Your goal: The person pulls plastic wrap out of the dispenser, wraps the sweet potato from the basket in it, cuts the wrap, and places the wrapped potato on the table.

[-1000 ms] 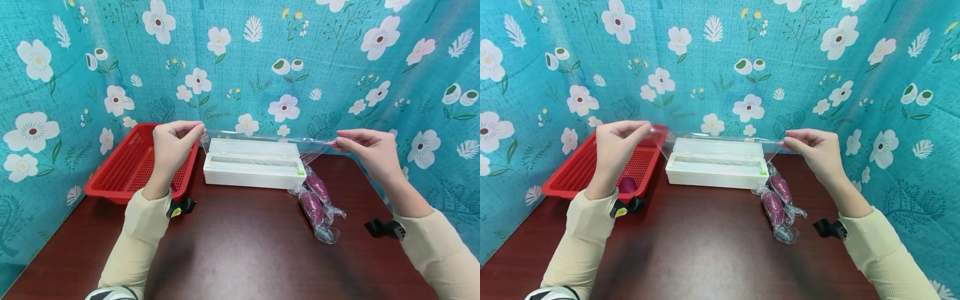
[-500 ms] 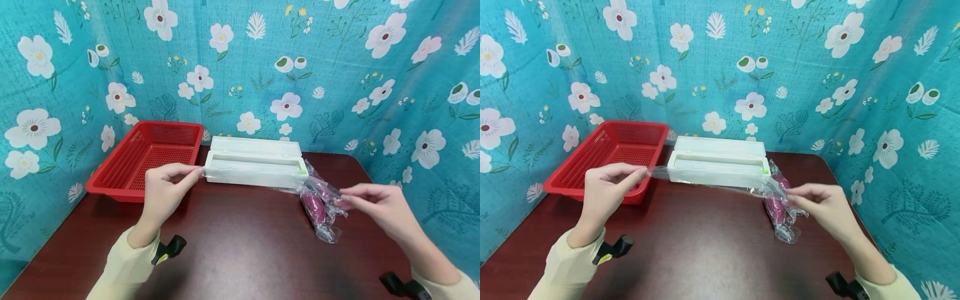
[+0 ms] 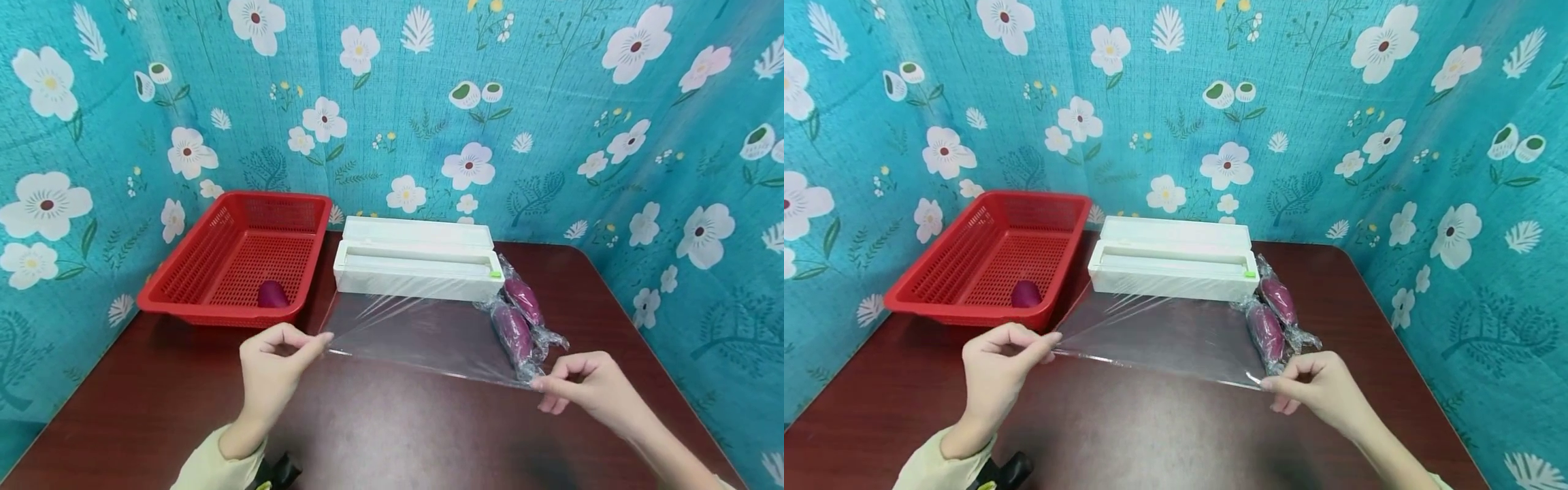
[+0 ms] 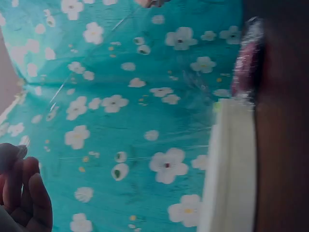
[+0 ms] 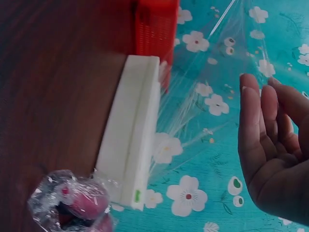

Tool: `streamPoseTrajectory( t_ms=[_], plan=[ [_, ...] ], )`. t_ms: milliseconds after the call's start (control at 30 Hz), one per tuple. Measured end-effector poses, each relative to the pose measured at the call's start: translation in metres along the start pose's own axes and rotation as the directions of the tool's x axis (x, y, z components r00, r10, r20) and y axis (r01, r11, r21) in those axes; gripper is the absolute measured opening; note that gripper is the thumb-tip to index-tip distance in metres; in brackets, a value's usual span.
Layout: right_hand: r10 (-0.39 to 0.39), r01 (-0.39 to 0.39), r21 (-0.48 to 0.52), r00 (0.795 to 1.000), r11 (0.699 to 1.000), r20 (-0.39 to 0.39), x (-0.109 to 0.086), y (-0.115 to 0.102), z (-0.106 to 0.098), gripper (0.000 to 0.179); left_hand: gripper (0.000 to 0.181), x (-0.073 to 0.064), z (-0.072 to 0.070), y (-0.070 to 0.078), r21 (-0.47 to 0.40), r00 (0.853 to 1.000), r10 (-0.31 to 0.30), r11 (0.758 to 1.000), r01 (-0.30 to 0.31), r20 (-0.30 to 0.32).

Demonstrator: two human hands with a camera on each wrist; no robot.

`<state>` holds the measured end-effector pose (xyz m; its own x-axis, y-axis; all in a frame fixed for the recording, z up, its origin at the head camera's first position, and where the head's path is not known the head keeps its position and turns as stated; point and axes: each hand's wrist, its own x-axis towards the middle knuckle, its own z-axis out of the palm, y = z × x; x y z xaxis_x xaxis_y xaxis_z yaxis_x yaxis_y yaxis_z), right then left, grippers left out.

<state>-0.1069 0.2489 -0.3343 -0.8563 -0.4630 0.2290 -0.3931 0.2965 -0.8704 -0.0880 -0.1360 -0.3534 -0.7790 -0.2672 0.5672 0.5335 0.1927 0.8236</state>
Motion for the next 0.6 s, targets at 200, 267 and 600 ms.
streamPoseTrajectory(
  t_ms=[200, 267, 600],
  plan=[
    [0.029, -0.027, -0.019, 0.994, 0.999, 0.104, -0.007, 0.012, 0.008, 0.016, 0.02, -0.025, -0.009, -0.047, 0.077, 0.997, -0.005, 0.997, 0.0, 0.077],
    [0.036, -0.033, -0.029, 0.992, 0.999, 0.124, -0.01, 0.018, 0.011, 0.015, 0.024, -0.03, -0.009, -0.041, 0.113, 0.995, -0.009, 0.994, -0.002, 0.098],
    [0.092, -0.072, -0.119, 0.981, 0.99, 0.173, -0.017, 0.053, 0.039, 0.015, 0.03, -0.064, -0.005, -0.033, 0.424, 0.986, -0.038, 0.905, -0.034, 0.159]
  ],
)
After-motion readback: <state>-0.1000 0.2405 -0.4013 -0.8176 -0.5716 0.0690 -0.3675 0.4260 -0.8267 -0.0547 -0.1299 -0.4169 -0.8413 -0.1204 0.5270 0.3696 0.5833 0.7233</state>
